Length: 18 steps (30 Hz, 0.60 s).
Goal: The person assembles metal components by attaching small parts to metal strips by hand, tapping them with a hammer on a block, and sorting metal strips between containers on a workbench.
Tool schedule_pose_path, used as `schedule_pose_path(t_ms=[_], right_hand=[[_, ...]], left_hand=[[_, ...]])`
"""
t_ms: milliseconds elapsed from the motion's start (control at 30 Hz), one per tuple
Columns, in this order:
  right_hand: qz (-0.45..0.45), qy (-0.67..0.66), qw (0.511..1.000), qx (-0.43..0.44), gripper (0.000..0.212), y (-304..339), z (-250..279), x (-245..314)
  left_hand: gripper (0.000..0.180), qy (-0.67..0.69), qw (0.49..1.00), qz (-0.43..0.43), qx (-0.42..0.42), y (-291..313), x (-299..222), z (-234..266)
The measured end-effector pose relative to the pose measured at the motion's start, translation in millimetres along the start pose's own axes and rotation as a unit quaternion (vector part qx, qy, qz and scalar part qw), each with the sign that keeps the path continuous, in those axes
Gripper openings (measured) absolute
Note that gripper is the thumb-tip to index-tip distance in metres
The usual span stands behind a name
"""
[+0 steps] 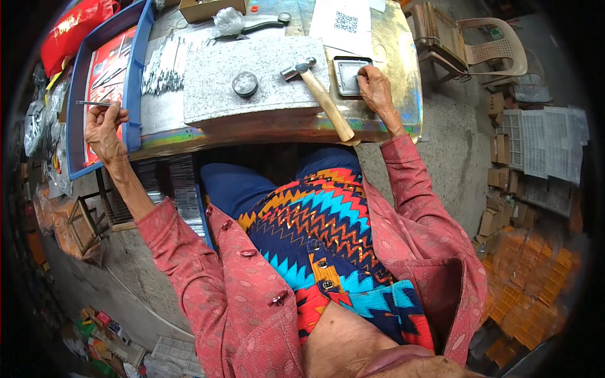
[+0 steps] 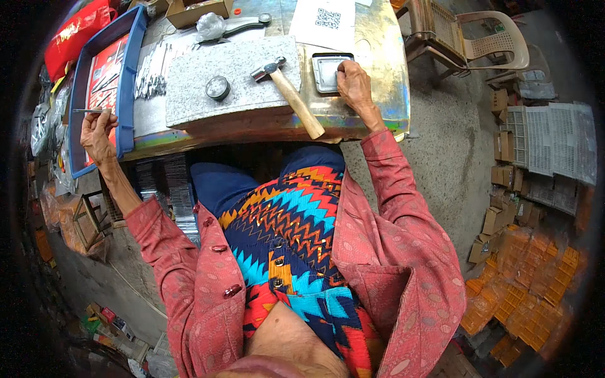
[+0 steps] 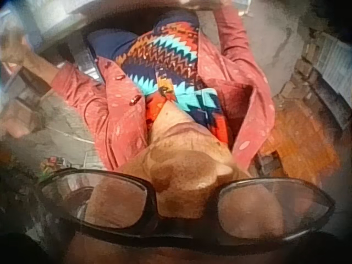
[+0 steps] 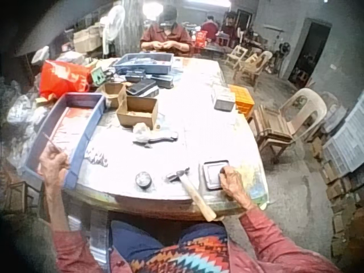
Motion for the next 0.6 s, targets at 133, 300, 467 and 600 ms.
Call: schedule_pose_path(t_ms=[133,300,467,600], right_hand=[[0.057,0.076,0.995,-0.014,0.011,1.0,-7.8,-4.4],[0.129,0.148,0.981,-0.004,0.006,-6.0,-15.5,7.8],[0.134,0.161,0.977,0.035,0.009,-7.9,-14.7,5.7],[0.129,0.078,0.989,-0.014,0.012,-4.2,-13.6,-5.3]], left_hand=[[0.023,0.033,0.997,-0.035,0.057,28.4,-20.6,-35.5],[0.026,0.072,0.989,-0.004,0.130,63.1,-41.1,-66.6],[0.019,0.078,0.971,0.056,0.218,91.9,-58.3,-105.4],[0.015,0.086,0.950,0.075,0.290,111.6,-64.8,-129.1]])
Point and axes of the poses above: each hand's wrist, its own y-axis away from the middle knuckle, its own z-axis out of the back of the hand, x = y × z, the point moved 4 cm from there along -y, towards the middle knuckle, and after that the axes turned 4 degrees about x, right-handed, at the moved point
